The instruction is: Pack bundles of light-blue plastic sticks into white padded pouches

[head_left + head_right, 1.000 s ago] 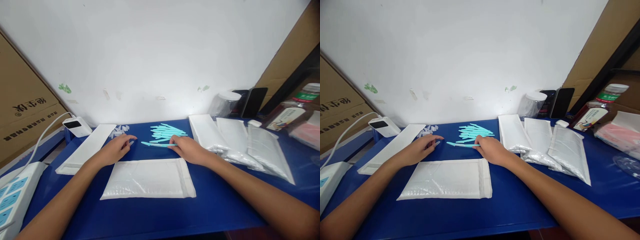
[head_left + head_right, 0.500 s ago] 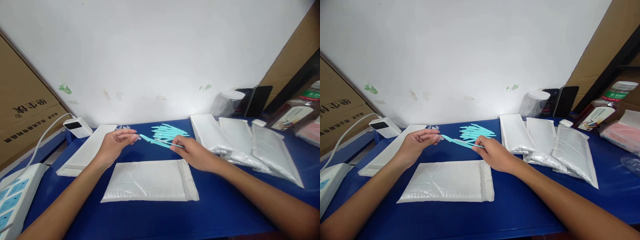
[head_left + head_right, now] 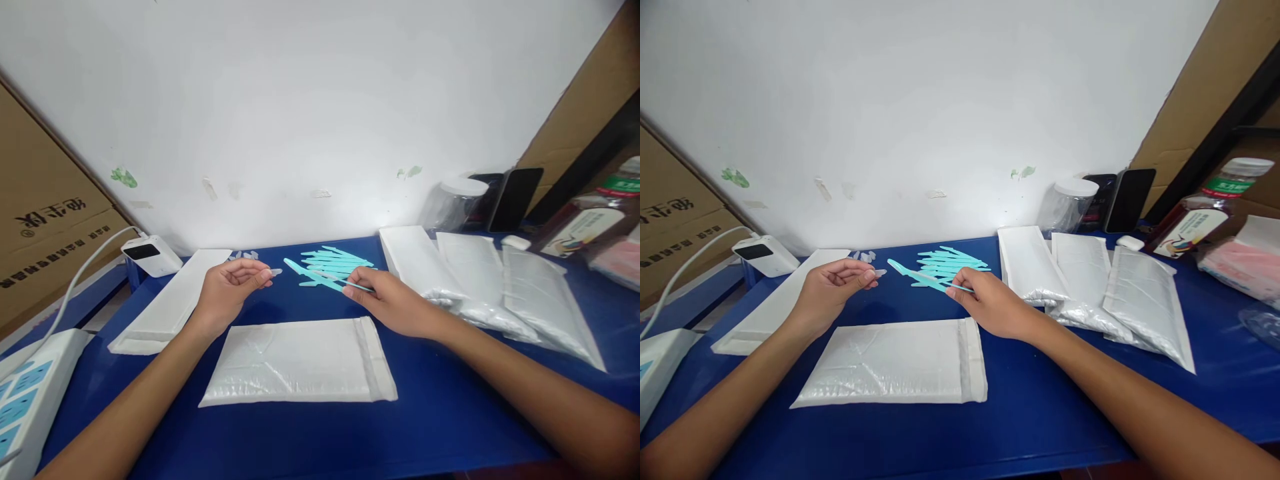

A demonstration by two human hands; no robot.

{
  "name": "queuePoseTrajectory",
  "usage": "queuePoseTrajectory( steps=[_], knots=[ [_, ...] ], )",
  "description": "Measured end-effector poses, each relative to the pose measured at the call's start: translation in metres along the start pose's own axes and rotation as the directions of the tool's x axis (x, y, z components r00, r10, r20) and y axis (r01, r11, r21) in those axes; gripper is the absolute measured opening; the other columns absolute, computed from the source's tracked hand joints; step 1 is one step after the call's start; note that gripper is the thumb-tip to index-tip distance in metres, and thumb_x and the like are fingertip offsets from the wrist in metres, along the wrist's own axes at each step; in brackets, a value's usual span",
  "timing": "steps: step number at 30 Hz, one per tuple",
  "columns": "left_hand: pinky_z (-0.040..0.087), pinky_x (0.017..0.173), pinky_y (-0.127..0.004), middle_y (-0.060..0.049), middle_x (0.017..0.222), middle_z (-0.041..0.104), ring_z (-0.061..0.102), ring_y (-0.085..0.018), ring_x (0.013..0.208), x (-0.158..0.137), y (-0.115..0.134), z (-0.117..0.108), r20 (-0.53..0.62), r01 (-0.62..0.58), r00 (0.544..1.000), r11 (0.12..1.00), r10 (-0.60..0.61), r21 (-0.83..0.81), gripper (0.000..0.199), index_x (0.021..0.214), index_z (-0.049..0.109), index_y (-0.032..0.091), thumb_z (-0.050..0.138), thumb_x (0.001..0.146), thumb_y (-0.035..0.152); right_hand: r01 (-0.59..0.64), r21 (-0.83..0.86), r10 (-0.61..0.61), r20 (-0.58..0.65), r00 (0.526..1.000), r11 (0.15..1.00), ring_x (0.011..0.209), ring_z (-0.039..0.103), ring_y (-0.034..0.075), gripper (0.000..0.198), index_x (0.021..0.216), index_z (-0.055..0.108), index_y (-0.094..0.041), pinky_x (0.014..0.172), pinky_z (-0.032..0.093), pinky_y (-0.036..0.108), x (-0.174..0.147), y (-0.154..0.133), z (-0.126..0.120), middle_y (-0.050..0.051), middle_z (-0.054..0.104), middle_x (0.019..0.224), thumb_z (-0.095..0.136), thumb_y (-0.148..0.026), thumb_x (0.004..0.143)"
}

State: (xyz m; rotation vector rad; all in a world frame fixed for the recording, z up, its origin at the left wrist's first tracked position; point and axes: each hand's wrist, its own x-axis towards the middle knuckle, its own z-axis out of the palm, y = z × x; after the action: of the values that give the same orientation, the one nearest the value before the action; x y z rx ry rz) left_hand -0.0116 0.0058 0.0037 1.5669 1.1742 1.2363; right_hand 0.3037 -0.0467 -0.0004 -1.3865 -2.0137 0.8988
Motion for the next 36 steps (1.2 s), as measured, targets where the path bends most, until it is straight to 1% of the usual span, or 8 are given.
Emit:
queuePoseTrajectory(
  steps=[3, 6, 9, 12, 18, 23, 29, 36],
  knots=[
    [0.063, 0.077, -0.036, -0.006, 0.081, 0.080, 0.075, -0.021, 0.075, 0.001, 0.001, -0.002, -0.046, -0.075, 0.996, 0.997, 0.075, 0.014, 0.035, 0.089, 0.080, 0.018, 0.096, 0.072, 0.044, -0.013, 0.082, 0.007, 0.069, 0.998, 0.997, 0.066, 0.037, 0.015, 0.046, 0.080, 0.044, -0.023, 0.059, 0.032, 0.029, 0.000, -0.002, -0.005, -0.004, 0.038, 0.075, 0.050, -0.060, 0.106],
    [0.062, 0.071, -0.034, -0.006, 0.080, 0.080, 0.075, -0.022, 0.074, 0.001, 0.002, -0.004, -0.069, -0.099, 0.993, 0.995, 0.100, 0.029, 0.036, 0.091, 0.078, 0.018, 0.094, 0.074, 0.046, -0.052, 0.164, 0.024, 0.167, 0.986, 0.985, 0.063, 0.029, 0.013, 0.053, 0.076, 0.036, -0.024, 0.056, 0.028, 0.028, 0.000, -0.004, -0.009, -0.006, 0.029, 0.074, 0.053, -0.066, 0.103],
    [0.059, 0.064, -0.032, -0.006, 0.079, 0.079, 0.074, -0.020, 0.069, 0.002, 0.001, -0.006, -0.052, -0.076, 0.996, 0.997, 0.077, 0.029, 0.037, 0.090, 0.076, 0.018, 0.091, 0.077, 0.049, -0.125, 0.215, 0.067, 0.260, 0.963, 0.969, 0.059, 0.027, 0.011, 0.053, 0.079, 0.039, -0.024, 0.051, 0.025, 0.027, -0.002, -0.008, -0.011, -0.007, 0.028, 0.071, 0.055, -0.069, 0.101],
    [0.057, 0.061, -0.030, -0.005, 0.077, 0.077, 0.073, -0.019, 0.066, 0.002, 0.002, -0.006, -0.024, -0.054, 0.998, 0.998, 0.055, 0.009, 0.035, 0.088, 0.074, 0.018, 0.088, 0.081, 0.049, -0.160, 0.239, 0.083, 0.302, 0.950, 0.958, 0.056, 0.025, 0.010, 0.053, 0.079, 0.039, -0.024, 0.049, 0.022, 0.026, -0.003, -0.010, -0.010, -0.008, 0.026, 0.068, 0.058, -0.069, 0.100],
    [0.060, 0.066, -0.033, -0.009, 0.086, 0.081, 0.073, -0.021, 0.071, -0.002, 0.008, -0.001, 0.010, -0.025, 1.000, 1.000, 0.025, -0.001, 0.034, 0.086, 0.078, 0.017, 0.091, 0.076, 0.047, -0.160, 0.279, 0.061, 0.333, 0.941, 0.947, 0.055, 0.022, 0.010, 0.055, 0.080, 0.038, -0.025, 0.049, 0.021, 0.026, -0.003, -0.007, -0.013, -0.009, 0.024, 0.067, 0.058, -0.072, 0.099],
    [0.061, 0.071, -0.035, -0.009, 0.084, 0.081, 0.074, -0.022, 0.074, -0.002, 0.008, -0.001, 0.019, -0.020, 1.000, 0.999, 0.019, 0.030, 0.035, 0.085, 0.078, 0.017, 0.094, 0.073, 0.047, -0.114, 0.195, 0.052, 0.296, 0.954, 0.974, 0.059, 0.028, 0.012, 0.054, 0.081, 0.043, -0.024, 0.052, 0.024, 0.027, -0.002, -0.003, -0.015, -0.007, 0.028, 0.071, 0.058, -0.073, 0.098],
    [0.060, 0.071, -0.031, -0.007, 0.091, 0.082, 0.073, -0.019, 0.077, -0.002, 0.002, -0.004, -0.002, 0.007, 1.000, 0.999, -0.007, -0.044, 0.045, 0.112, 0.082, 0.020, 0.094, 0.075, 0.042, -0.029, 0.073, 0.009, 0.266, 0.964, 0.997, 0.071, 0.043, 0.016, 0.046, 0.084, 0.055, -0.022, 0.063, 0.035, 0.030, 0.000, -0.005, -0.011, -0.003, 0.046, 0.078, 0.058, -0.065, 0.101],
    [0.061, 0.074, -0.031, -0.008, 0.096, 0.084, 0.072, -0.019, 0.079, -0.004, 0.003, 0.001, 0.038, 0.066, 0.997, 0.997, -0.064, -0.030, 0.036, 0.102, 0.087, 0.022, 0.095, 0.074, 0.043, -0.036, 0.029, 0.028, 0.241, 0.970, 0.999, 0.074, 0.048, 0.017, 0.046, 0.088, 0.059, -0.021, 0.065, 0.038, 0.031, -0.002, -0.009, -0.010, -0.001, 0.050, 0.080, 0.053, -0.064, 0.103]
  ],
)
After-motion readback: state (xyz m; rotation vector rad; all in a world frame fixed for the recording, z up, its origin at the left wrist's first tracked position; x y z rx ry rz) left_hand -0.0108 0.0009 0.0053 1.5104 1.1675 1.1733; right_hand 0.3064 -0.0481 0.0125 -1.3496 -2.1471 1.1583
